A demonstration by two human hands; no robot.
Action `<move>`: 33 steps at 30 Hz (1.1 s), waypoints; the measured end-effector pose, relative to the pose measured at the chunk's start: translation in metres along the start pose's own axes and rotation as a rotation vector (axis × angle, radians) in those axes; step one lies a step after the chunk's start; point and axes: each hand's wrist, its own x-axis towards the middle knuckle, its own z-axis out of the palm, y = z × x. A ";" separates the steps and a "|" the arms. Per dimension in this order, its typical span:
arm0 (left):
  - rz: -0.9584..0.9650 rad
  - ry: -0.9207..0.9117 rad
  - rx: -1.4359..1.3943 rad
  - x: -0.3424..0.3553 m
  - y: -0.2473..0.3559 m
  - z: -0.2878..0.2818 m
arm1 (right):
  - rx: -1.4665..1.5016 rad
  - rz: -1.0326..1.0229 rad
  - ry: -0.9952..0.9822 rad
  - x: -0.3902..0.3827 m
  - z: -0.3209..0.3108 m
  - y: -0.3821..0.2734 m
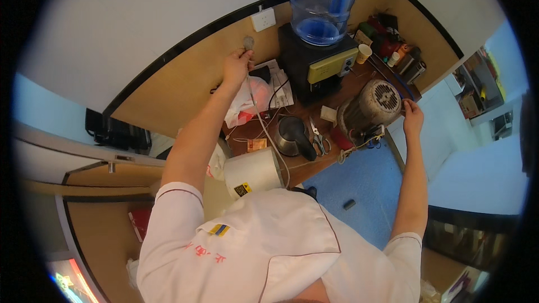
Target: The person repairs an electrical appliance by manipulating wires and components with a screwdriver. They connect and disconnect wires, adjust parts of the motor, and test the device by plugging it in.
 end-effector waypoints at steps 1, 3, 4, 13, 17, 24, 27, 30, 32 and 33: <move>0.009 0.024 0.004 0.009 -0.015 -0.001 | 0.017 -0.018 -0.012 0.002 0.011 -0.003; -0.037 0.051 -0.063 0.024 -0.042 -0.002 | -0.037 -0.034 -0.016 0.000 0.028 -0.015; -0.046 0.057 -0.073 0.033 -0.051 0.003 | -0.105 -0.033 -0.005 -0.007 0.030 -0.033; -0.059 0.129 -0.014 0.090 -0.076 0.070 | -0.375 -0.127 0.074 -0.017 0.010 -0.044; 0.036 0.217 -0.118 0.112 -0.087 0.083 | -0.335 -0.105 0.056 -0.015 0.012 -0.044; 0.054 0.274 0.033 0.115 -0.100 0.101 | -0.283 -0.053 0.017 -0.015 0.008 -0.043; 0.138 0.339 0.181 0.131 -0.118 0.094 | -0.283 -0.060 0.007 -0.013 0.009 -0.042; 0.180 0.377 0.104 0.142 -0.130 0.092 | -0.270 -0.071 -0.009 -0.011 0.012 -0.047; 0.175 0.381 0.072 0.142 -0.128 0.094 | -0.278 -0.087 -0.016 -0.011 0.012 -0.050; 0.165 0.377 0.060 0.141 -0.125 0.098 | -0.285 -0.087 -0.013 -0.012 0.011 -0.048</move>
